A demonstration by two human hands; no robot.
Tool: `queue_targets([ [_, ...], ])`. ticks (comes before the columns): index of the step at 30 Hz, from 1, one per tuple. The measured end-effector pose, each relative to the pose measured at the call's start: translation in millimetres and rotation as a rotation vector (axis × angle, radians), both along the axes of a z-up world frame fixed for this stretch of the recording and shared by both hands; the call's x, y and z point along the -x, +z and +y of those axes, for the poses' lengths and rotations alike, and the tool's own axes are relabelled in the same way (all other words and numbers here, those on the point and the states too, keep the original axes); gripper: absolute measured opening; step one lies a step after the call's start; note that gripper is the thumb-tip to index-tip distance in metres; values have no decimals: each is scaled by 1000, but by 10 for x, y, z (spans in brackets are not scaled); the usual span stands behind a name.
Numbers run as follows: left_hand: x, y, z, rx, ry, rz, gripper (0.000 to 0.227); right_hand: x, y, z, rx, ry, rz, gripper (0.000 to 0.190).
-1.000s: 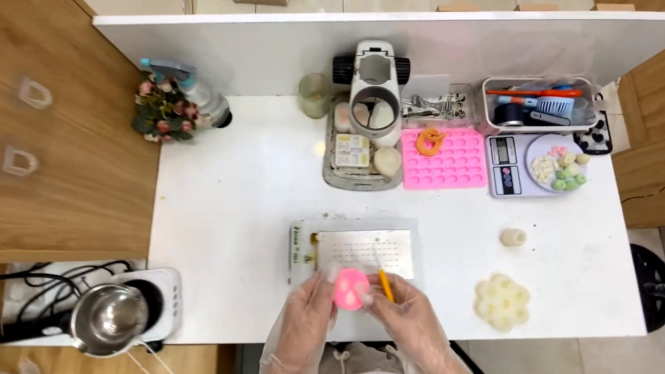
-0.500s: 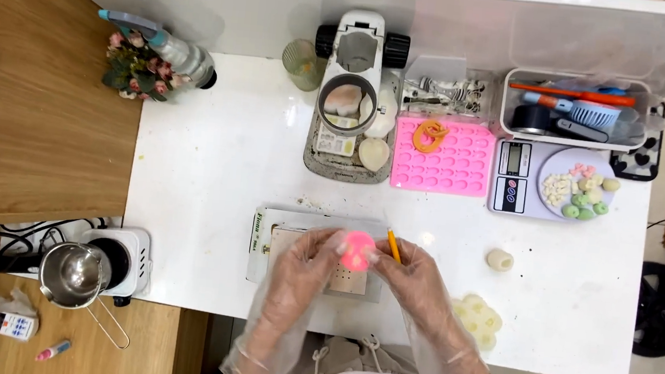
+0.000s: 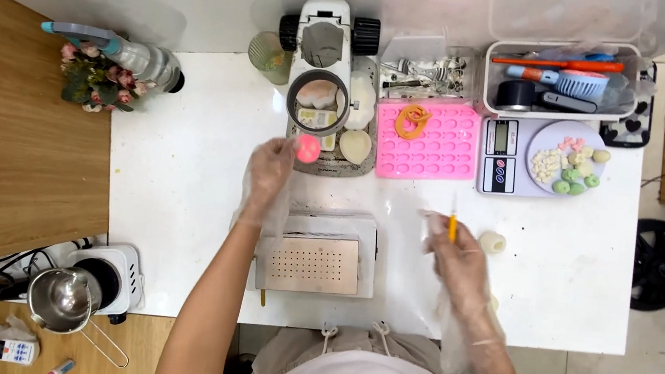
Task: Removing shaped wax pieces from silicone molds and cleaning them at a workbench.
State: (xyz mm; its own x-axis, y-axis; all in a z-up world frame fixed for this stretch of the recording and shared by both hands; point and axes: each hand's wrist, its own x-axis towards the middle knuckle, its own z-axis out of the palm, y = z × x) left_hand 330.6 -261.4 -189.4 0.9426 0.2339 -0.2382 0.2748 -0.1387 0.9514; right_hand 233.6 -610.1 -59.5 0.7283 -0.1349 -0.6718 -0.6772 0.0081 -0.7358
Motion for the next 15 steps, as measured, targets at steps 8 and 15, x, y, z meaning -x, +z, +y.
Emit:
queue_targets([
  [8, -325, -126, -42, -512, 59, 173, 29, 288, 171, -456, 170, -245, -72, 38],
  [15, -211, -76, -15, -622, 5, -362, 30, 572, 394, -692, 285, -319, -174, 38],
])
